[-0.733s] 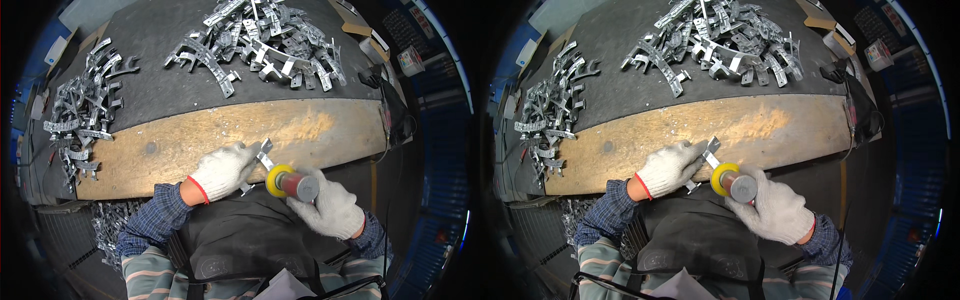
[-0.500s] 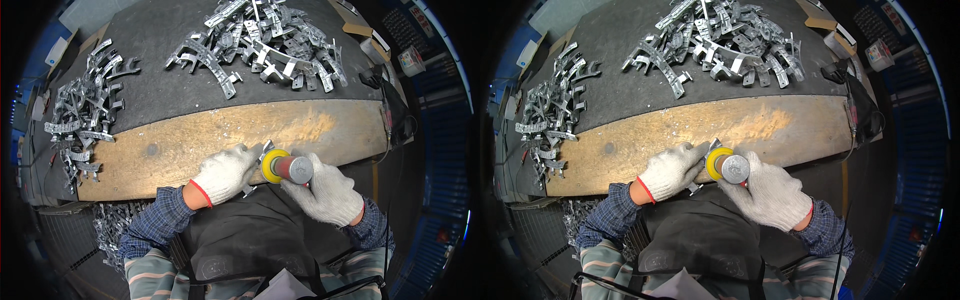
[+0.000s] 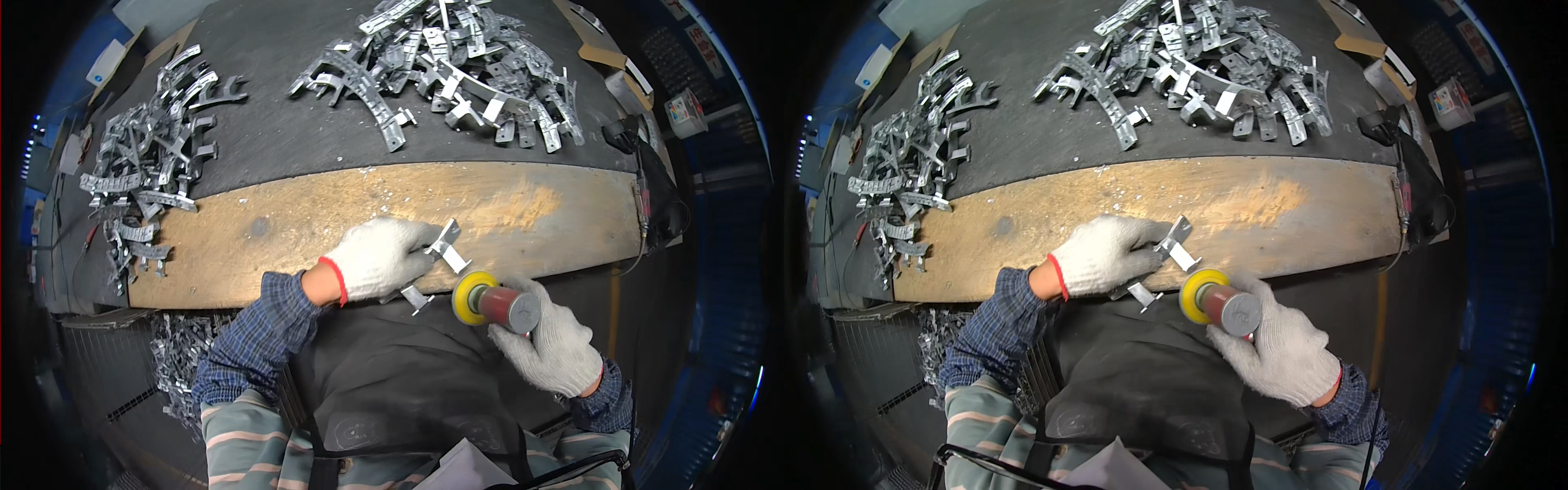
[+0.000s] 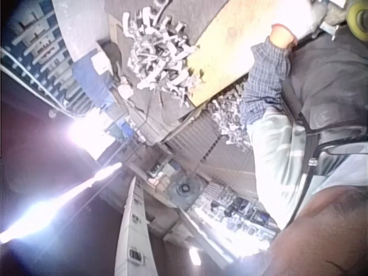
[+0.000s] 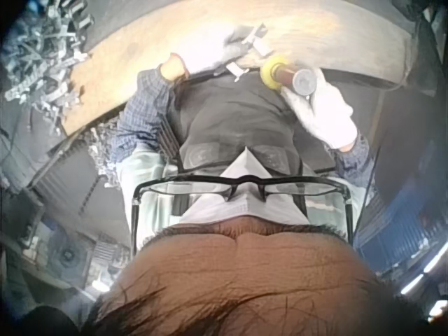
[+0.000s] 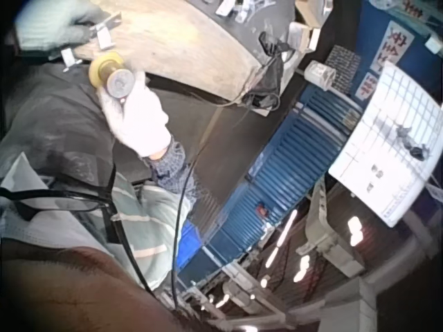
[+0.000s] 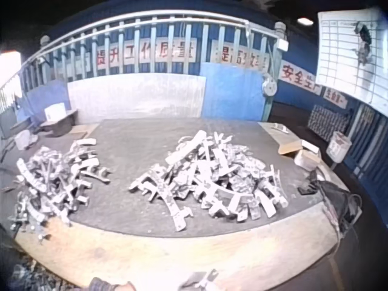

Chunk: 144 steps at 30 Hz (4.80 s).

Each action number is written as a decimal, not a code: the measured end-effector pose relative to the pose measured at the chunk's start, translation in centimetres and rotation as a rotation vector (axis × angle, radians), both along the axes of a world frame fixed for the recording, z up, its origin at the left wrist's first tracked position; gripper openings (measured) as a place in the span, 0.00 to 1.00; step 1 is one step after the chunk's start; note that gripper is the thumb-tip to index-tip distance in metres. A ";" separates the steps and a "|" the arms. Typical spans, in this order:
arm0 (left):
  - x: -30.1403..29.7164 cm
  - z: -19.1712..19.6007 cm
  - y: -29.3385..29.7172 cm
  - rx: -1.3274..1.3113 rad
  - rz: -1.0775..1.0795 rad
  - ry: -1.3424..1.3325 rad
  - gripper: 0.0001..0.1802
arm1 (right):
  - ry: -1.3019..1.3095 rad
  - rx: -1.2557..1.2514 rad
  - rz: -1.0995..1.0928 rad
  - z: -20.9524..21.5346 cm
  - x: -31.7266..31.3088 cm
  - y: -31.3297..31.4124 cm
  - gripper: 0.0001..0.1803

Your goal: The person grinds the edges and surfaces of small metal components using a handheld electric grinder at a workbench.

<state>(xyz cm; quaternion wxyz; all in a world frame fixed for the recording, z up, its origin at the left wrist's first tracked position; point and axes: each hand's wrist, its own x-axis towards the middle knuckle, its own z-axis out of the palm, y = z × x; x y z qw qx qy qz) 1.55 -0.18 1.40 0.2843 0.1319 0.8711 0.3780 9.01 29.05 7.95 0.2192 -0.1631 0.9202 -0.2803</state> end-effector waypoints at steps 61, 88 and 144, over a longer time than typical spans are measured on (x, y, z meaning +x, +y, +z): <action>-0.7 2.2 -2.0 -0.366 -0.393 0.812 0.14 | 0.069 -0.596 -0.943 -11.9 -9.0 6.1 0.27; -15.1 1.2 -28.2 -1.149 0.257 0.514 0.37 | 0.193 -0.645 -0.951 -12.6 -9.1 4.9 0.26; 3.0 -2.3 -1.6 -0.204 -0.101 0.300 0.28 | -0.004 -0.120 -0.040 -0.5 -1.8 -1.3 0.39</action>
